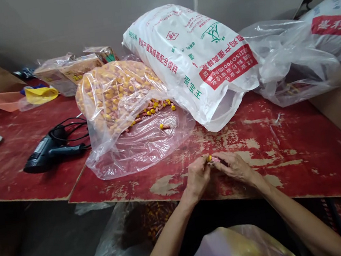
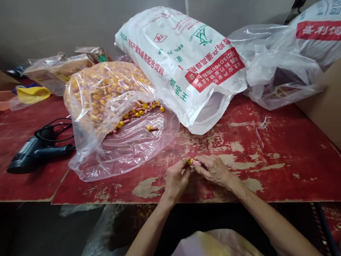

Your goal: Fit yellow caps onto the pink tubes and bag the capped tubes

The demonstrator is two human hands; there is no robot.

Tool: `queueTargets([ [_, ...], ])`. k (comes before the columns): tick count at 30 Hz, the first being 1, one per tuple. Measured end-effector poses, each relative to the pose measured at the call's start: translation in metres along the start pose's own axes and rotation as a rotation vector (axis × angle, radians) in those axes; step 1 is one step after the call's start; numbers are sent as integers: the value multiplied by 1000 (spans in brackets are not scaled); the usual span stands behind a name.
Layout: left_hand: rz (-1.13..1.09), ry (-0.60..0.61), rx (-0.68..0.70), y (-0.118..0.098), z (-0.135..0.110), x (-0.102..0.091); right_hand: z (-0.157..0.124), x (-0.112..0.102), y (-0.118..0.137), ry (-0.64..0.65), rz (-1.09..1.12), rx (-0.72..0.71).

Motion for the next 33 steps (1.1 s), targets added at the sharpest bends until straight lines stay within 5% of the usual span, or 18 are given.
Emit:
queueTargets([
  [7, -344, 21, -222, -4, -22, 36, -13, -5, -12, 104, -123, 223],
  [11, -419, 114, -230, -4, -14, 45, -3, -11, -22, 211, -468, 244],
  [15, -268, -40, -256, 10, -8, 10, 17, 4, -16, 293, -766, 85],
  [19, 0, -298, -280, 45, 6, -59, 30, 18, -13, 277, -780, 72],
  [23, 413, -247, -250, 98, 48, -108, 34, 16, -17, 290, -778, 78],
  [29, 667, 167, -134, 165, 97, -94, 44, -2, -17, 86, -584, 83],
  [33, 708, 196, -148, 177, 97, -91, 64, -22, -26, -96, -483, 60],
])
Point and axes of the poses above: each hand's wrist, its own z-axis towards the middle knuckle, its own x-axis out of the palm, y = z × x, the point moved 9 cm from there along z, towards the middle knuckle, and after that the axes turned 13 degrees about x, right-handed, at the moved point
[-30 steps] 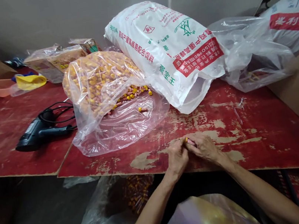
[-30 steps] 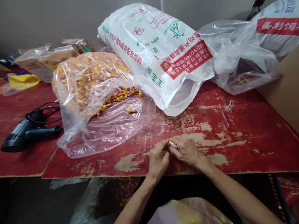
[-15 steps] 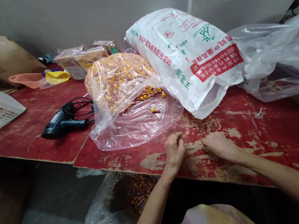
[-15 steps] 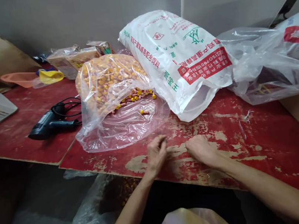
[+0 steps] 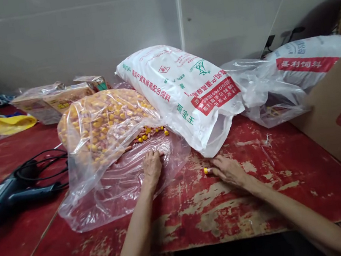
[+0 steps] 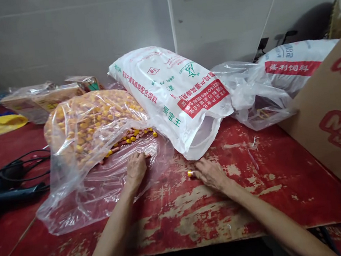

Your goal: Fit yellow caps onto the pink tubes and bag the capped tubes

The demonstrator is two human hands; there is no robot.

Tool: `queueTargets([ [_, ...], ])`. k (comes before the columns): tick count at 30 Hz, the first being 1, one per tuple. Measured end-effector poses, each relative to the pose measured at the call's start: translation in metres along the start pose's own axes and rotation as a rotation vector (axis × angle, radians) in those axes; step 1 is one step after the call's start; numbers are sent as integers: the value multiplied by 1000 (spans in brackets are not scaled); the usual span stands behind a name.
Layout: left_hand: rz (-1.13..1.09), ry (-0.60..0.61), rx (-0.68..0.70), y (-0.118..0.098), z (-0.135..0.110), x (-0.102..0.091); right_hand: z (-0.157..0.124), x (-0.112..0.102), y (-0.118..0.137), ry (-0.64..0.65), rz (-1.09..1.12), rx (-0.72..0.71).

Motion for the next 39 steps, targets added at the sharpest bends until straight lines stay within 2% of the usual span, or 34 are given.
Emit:
queueTargets([
  [2, -59, -108, -36, -2, -7, -12, 29, -16, -28, -123, 17, 115],
  [4, -189, -271, -87, -9, -22, -31, 67, -31, -63, -206, -49, 269],
  [7, -527, -417, -177, -32, -54, -42, 129, -37, -101, -174, -152, 345],
  [10, -972, -387, -265, -71, -86, -24, 171, -29, -125, -91, -179, 327],
  [13, -1224, -308, -367, -105, -110, 2, 181, -20, -138, -30, -205, 275],
  [17, -1357, -247, -483, -118, -125, 25, 161, -22, -137, -39, -220, 163],
  [20, -1407, -222, -487, -119, -124, 27, 123, -28, -121, -73, -197, 91],
  [22, -1390, -215, -460, -121, -123, 23, 86, -27, -99, -39, -101, 4],
  [26, -1411, -230, -445, -132, -122, 18, 2, -19, -29, 144, 121, -292],
  [29, -1532, -232, -454, -145, -124, 20, -35, -21, 5, 166, 111, -365],
  [32, -1603, -223, -465, -150, -129, 21, -48, -23, 19, 179, 64, -388],
  [35, -1604, -234, -486, -145, -136, 20, -49, -25, 24, 182, 31, -394],
  [39, -1613, -235, -494, -142, -144, 18, -50, -33, 29, 165, 112, -408],
])
Point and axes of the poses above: each hand's wrist, its own z-axis towards the middle knuckle, its own x-axis out of the palm, y = z × x, the point moved 9 cm from there along z, towards the middle knuckle, and after that the axes turned 13 degrees about x, right-handed, at the moved point
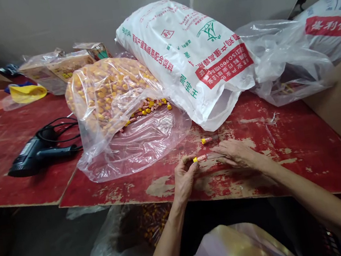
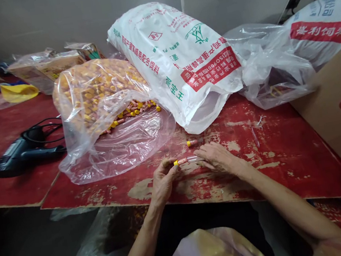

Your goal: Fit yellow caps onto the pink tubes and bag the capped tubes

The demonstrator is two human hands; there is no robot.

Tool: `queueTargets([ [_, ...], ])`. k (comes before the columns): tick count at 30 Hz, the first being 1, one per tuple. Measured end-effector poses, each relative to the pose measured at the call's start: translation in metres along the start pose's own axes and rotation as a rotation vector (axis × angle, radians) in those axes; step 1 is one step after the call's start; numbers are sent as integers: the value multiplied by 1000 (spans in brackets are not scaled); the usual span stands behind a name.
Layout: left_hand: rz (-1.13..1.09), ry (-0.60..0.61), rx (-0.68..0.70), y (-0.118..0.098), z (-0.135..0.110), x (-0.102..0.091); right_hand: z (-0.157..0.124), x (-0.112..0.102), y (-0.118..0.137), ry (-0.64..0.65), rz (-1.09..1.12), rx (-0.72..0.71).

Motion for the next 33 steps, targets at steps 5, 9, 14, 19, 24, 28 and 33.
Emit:
queueTargets([
  [5, -67, -22, -7, -4, -6, 4, -4, -16, -19, -155, 443, 216],
  [9, -166, -72, 0, -4, -10, 11, -20, 1, -46, -335, 1033, 488],
  [14, -236, -137, 0, 2, -17, 15, -26, 29, -29, -292, 1194, 606],
  [19, -208, -118, -1, 5, -22, 19, -21, 30, -3, -112, 1161, 562],
  [24, -31, -79, 60, 0, -31, 27, -20, 27, 14, -128, 727, 384],
  [28, -27, -42, 56, 6, -37, 38, -25, 32, 18, -160, 597, 307],
  [33, 148, 211, 59, 10, -29, 55, -19, 43, -2, 12, 388, 366],
])
Point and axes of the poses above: each hand's wrist, its own z-axis towards the middle knuckle, its own x-axis out of the palm, y = z × x, the point moved 9 cm from there along z, towards the middle knuckle, and after that the axes turned 13 degrees about x, right-handed, at the moved point
